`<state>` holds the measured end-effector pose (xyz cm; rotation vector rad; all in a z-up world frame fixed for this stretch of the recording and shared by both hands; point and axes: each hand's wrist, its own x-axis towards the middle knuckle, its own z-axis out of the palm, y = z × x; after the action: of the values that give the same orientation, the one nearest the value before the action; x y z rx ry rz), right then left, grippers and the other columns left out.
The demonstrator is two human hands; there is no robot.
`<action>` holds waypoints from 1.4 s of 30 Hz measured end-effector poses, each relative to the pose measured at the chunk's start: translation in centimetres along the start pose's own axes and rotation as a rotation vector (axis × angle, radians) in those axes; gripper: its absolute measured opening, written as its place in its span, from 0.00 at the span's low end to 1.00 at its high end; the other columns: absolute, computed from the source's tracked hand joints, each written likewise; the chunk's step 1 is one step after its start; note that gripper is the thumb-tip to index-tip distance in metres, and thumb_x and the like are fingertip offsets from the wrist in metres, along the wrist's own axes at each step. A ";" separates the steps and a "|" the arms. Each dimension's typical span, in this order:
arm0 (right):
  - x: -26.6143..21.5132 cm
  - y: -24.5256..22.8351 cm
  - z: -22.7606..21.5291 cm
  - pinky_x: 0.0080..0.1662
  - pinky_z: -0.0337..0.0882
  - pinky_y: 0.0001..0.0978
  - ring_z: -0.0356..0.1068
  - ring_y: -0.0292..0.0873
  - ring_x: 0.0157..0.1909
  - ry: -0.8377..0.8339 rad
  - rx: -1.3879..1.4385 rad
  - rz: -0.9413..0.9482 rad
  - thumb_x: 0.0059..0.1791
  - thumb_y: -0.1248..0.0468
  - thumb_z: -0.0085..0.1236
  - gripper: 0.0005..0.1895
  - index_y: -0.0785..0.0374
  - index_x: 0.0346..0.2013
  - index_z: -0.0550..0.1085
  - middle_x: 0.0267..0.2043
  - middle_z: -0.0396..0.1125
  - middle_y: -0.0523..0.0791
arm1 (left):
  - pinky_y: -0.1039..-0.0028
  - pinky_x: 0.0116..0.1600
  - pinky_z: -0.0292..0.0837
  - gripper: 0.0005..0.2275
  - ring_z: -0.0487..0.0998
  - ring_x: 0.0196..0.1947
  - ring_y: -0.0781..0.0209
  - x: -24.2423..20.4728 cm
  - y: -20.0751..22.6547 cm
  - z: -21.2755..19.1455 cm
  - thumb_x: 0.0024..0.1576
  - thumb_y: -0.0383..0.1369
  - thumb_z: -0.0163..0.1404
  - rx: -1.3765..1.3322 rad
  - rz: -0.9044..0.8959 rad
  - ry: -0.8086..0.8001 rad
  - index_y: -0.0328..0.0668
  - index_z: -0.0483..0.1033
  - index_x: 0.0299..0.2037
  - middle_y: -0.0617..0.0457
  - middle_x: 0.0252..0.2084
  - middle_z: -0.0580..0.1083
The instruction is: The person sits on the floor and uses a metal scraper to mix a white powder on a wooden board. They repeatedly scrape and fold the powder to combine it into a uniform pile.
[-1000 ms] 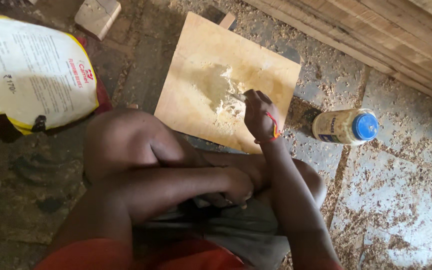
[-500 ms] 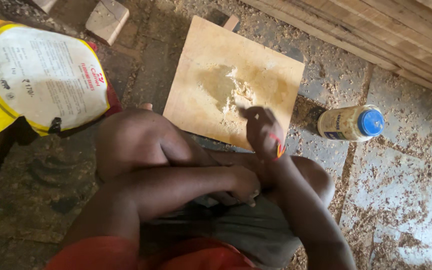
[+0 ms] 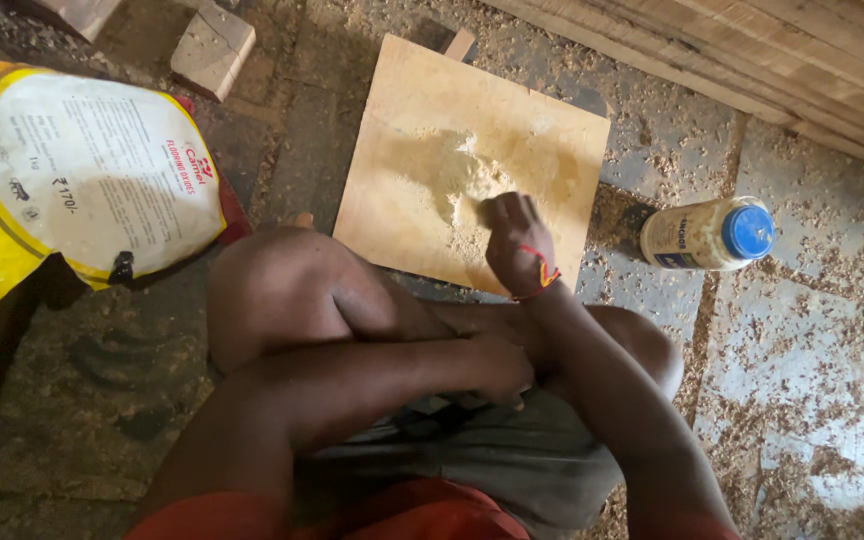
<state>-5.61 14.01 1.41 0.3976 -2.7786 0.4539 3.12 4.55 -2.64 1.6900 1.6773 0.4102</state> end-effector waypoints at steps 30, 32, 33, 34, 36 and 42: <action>4.4 5.8 -0.8 0.40 0.70 0.47 0.72 0.60 0.40 0.034 0.225 0.059 0.49 0.74 0.55 0.04 0.64 0.37 0.70 0.36 0.70 0.55 | 0.50 0.49 0.75 0.16 0.81 0.46 0.43 1.3 -1.3 0.3 0.53 0.49 0.55 -0.117 -0.012 -0.061 0.48 0.84 0.40 0.45 0.41 0.81; 3.6 8.3 -0.2 0.37 0.71 0.43 0.73 0.55 0.35 0.048 0.235 0.187 0.48 0.73 0.58 0.05 0.64 0.37 0.72 0.33 0.71 0.53 | 0.50 0.49 0.75 0.16 0.81 0.46 0.43 0.8 -1.4 0.0 0.52 0.49 0.55 -0.113 -0.020 -0.049 0.48 0.84 0.40 0.45 0.41 0.81; 2.9 10.0 -0.1 0.35 0.71 0.42 0.73 0.52 0.31 0.025 0.223 0.316 0.48 0.72 0.61 0.06 0.65 0.38 0.73 0.30 0.71 0.52 | 0.50 0.49 0.75 0.16 0.81 0.46 0.43 0.7 -1.3 0.1 0.52 0.49 0.55 -0.112 -0.023 -0.035 0.48 0.84 0.40 0.45 0.41 0.81; 2.2 12.0 -0.3 0.32 0.70 0.40 0.73 0.49 0.27 0.002 0.212 0.446 0.47 0.71 0.63 0.08 0.66 0.39 0.74 0.27 0.71 0.51 | 0.50 0.48 0.75 0.16 0.81 0.46 0.43 0.6 -1.1 0.2 0.52 0.49 0.55 -0.108 -0.035 -0.026 0.48 0.84 0.39 0.45 0.41 0.81; 0.7 15.6 0.2 0.32 0.74 0.35 0.73 0.43 0.28 0.108 0.543 0.621 0.49 0.72 0.62 0.06 0.68 0.38 0.73 0.30 0.72 0.48 | 0.49 0.47 0.75 0.16 0.81 0.45 0.42 0.5 -1.2 0.0 0.51 0.49 0.56 -0.121 -0.020 0.001 0.48 0.84 0.38 0.46 0.40 0.81; -2.9 19.7 5.9 0.31 0.80 0.34 0.74 0.42 0.26 0.237 1.096 1.114 0.46 0.75 0.62 0.09 0.68 0.38 0.71 0.32 0.71 0.49 | 0.50 0.46 0.75 0.15 0.81 0.43 0.43 0.8 -1.2 0.5 0.51 0.49 0.57 -0.112 -0.010 0.008 0.48 0.84 0.38 0.46 0.39 0.81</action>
<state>-10.55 30.58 -10.12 -0.9995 -1.9841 2.0468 2.65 5.03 -4.02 1.5996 1.6363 0.4975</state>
